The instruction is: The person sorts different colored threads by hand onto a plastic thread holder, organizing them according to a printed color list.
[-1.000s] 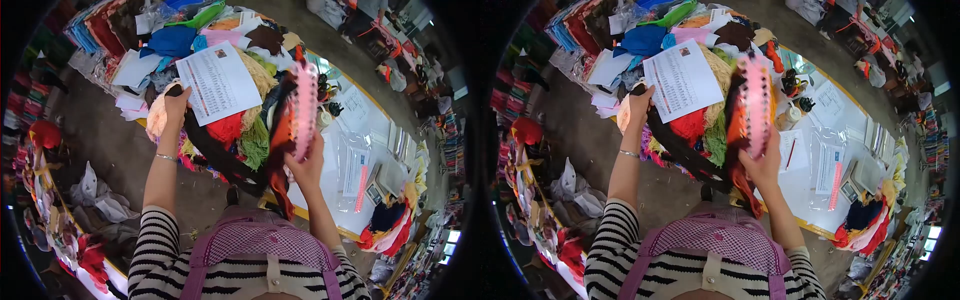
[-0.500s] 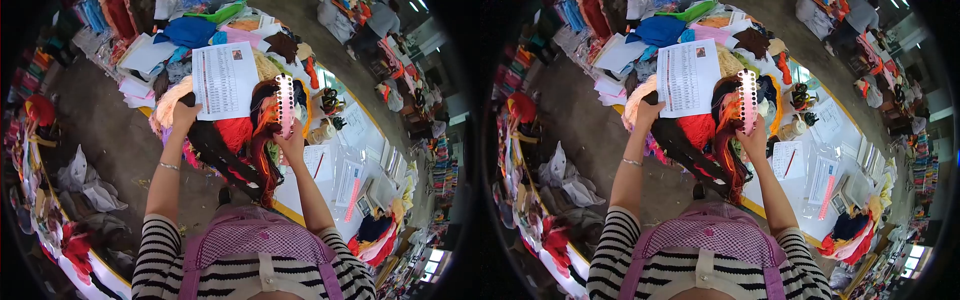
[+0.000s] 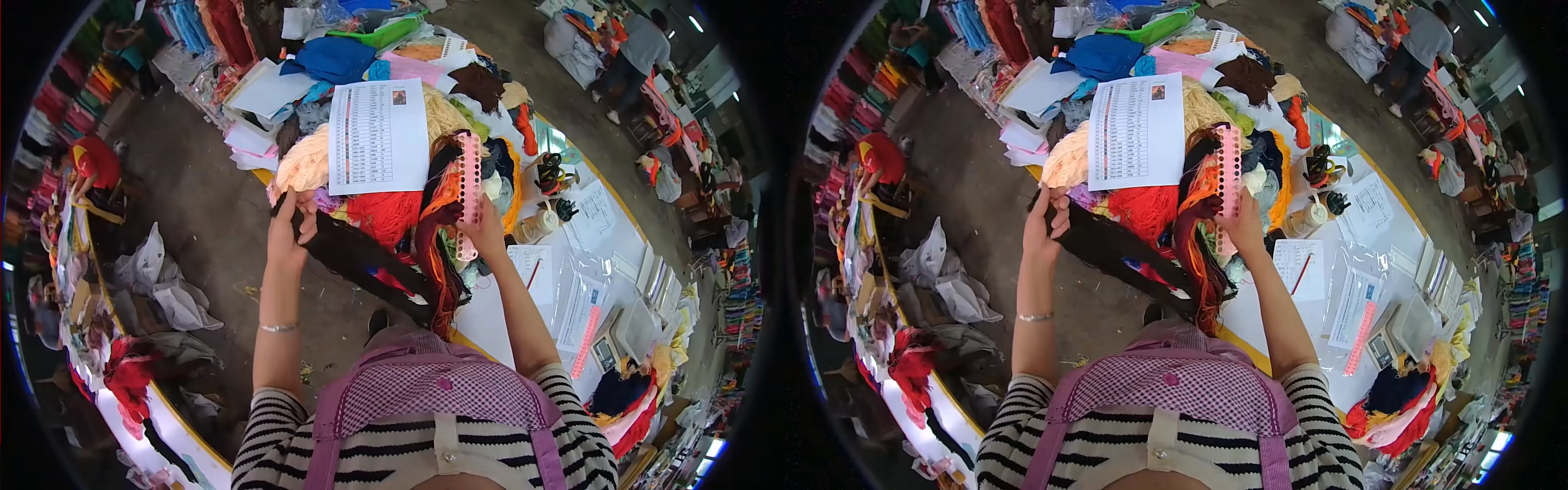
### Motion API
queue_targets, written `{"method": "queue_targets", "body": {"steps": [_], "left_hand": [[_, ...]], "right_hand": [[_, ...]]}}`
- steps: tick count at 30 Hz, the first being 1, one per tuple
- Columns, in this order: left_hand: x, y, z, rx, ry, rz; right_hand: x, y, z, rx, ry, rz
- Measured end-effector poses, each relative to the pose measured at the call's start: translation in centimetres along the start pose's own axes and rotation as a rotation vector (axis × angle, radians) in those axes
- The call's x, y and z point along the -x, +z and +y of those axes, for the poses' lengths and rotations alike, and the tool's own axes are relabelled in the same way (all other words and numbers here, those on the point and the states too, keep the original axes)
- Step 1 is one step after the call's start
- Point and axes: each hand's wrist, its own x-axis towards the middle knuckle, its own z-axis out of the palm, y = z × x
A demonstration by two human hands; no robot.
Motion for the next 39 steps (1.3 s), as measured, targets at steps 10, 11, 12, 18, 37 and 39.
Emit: {"method": "queue_targets", "body": {"steps": [10,11,12,18,37,39], "left_hand": [[11.9,13.5,-0.4,-0.842,0.398,-0.486],[11.7,13.6,-1.6,-0.899,0.575,-0.656],[12.2,14.4,-1.4,-1.018,0.594,-0.665],[11.8,14.7,2.6,-0.256,0.323,-0.478],[13.4,11.2,4.5,0.251,0.265,-0.474],[13.7,12.6,2.6,-0.125,0.115,-0.435]], "right_hand": [[4.1,-7.3,-14.9,-0.724,-0.084,-0.416],[5.6,-8.0,-16.5,-0.840,-0.122,-0.511],[6.8,-7.8,-16.4,-0.889,-0.190,-0.616],[9.2,-11.9,-18.9,-0.968,-0.097,-1.068],[15.2,-8.5,-8.2,-0.034,-0.342,-0.583],[14.4,-9.1,-10.3,-0.261,-0.191,-0.568]]}}
